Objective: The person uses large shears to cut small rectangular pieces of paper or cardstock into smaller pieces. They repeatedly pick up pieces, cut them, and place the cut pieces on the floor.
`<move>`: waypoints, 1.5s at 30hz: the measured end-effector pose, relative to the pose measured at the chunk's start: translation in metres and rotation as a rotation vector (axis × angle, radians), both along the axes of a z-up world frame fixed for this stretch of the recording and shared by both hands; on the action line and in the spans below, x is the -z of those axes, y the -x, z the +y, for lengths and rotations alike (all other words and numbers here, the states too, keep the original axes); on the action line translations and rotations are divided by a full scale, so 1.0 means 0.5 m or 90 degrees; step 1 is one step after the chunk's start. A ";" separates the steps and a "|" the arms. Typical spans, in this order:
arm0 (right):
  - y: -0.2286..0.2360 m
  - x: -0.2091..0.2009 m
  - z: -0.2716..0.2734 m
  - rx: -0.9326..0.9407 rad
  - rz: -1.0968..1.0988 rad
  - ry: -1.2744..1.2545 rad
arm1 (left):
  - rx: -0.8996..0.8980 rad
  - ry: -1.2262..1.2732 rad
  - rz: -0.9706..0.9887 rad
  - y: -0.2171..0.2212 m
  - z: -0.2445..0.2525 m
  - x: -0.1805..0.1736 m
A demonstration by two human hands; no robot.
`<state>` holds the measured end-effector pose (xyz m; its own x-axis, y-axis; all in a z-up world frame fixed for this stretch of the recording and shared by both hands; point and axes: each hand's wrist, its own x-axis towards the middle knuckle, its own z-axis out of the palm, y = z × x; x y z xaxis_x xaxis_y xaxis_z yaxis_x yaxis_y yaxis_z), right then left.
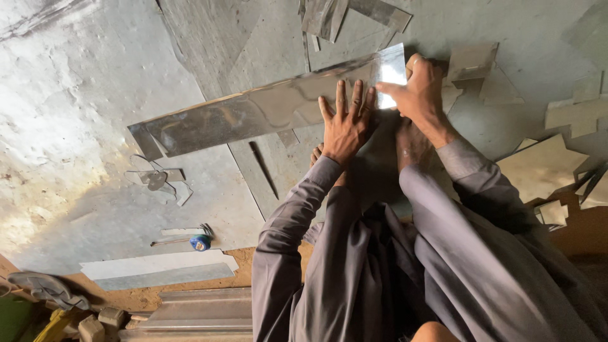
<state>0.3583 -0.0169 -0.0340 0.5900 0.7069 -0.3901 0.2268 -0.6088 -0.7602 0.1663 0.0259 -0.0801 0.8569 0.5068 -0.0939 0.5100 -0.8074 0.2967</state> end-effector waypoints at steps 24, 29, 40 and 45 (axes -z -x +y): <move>-0.022 0.060 -0.099 -0.019 0.048 0.007 | 0.048 0.075 0.024 0.040 -0.044 -0.006; -0.015 0.082 -0.104 -0.037 -0.030 -0.009 | 0.059 0.097 0.037 0.036 -0.037 -0.016; -0.133 0.000 -0.157 -0.123 -0.330 -0.028 | 0.031 0.197 -0.038 0.035 -0.009 -0.100; -0.189 -0.026 -0.183 -0.172 -0.487 0.047 | -0.131 0.269 -0.157 0.036 -0.028 -0.145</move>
